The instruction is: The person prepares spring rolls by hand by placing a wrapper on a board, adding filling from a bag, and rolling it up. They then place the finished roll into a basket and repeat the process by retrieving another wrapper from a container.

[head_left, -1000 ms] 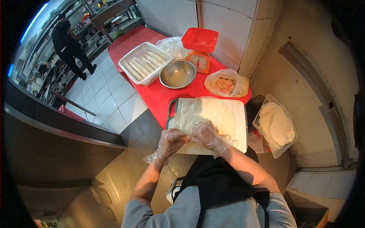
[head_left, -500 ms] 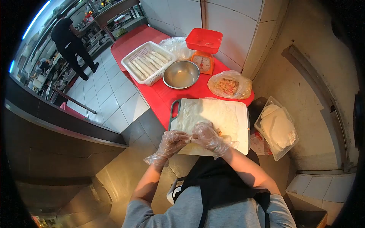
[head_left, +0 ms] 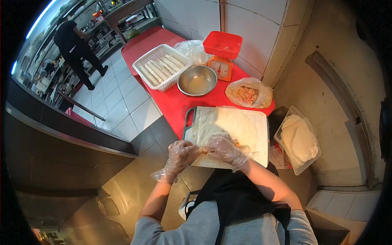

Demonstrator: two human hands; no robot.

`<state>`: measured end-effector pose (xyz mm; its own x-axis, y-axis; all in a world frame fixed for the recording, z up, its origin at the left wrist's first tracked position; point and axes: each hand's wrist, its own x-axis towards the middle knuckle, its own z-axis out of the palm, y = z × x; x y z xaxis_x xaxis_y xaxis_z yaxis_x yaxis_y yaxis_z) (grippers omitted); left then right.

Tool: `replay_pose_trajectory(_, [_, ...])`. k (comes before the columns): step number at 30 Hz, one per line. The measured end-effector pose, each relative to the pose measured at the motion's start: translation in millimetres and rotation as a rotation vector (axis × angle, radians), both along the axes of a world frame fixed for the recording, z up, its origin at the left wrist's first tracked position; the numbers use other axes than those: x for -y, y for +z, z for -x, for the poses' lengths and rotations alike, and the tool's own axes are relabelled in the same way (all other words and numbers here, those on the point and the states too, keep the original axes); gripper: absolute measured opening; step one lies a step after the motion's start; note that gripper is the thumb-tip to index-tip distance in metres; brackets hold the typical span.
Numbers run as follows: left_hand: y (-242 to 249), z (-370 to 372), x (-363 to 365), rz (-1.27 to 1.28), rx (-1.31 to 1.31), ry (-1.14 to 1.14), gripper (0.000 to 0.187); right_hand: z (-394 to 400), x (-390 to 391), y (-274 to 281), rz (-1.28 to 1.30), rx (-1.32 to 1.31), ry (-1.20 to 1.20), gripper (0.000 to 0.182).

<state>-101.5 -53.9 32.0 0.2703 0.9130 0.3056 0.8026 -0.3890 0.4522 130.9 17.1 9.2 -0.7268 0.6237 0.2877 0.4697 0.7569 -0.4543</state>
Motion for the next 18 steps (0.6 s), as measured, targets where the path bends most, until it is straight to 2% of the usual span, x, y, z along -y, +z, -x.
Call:
replay_pose_trajectory(3, [2,-4,2,-0.15,0.171,0.108,0.032,-4,-6,4,0.04,-0.015,0.037,0.036])
replay_pose_trajectory(5, [8,-14,-5,-0.071,0.225,-0.027,0.032,-1,-4,26,0.103,0.071,0.017,0.037])
replay_pose_trajectory(7, [-2,-16,-16,0.004,0.315,-0.195,0.028,9,-1,-10,0.045,0.092,-0.039,0.037])
replay_pose_trajectory(8, [-7,-16,-19,-0.006,0.325,-0.203,0.028,10,0,-23,0.017,0.105,-0.07,0.036])
replay_pose_trajectory(11, [-12,-13,-17,-0.04,0.319,-0.203,0.029,-3,1,-15,0.002,0.009,-0.004,0.031])
replay_pose_trajectory(14, [2,-19,-14,-0.033,0.328,-0.165,0.028,-5,4,13,-0.055,0.018,-0.025,0.022])
replay_pose_trajectory(18, [-5,-23,-22,-0.129,0.223,-0.263,0.032,-9,2,-7,-0.036,-0.014,-0.002,0.023])
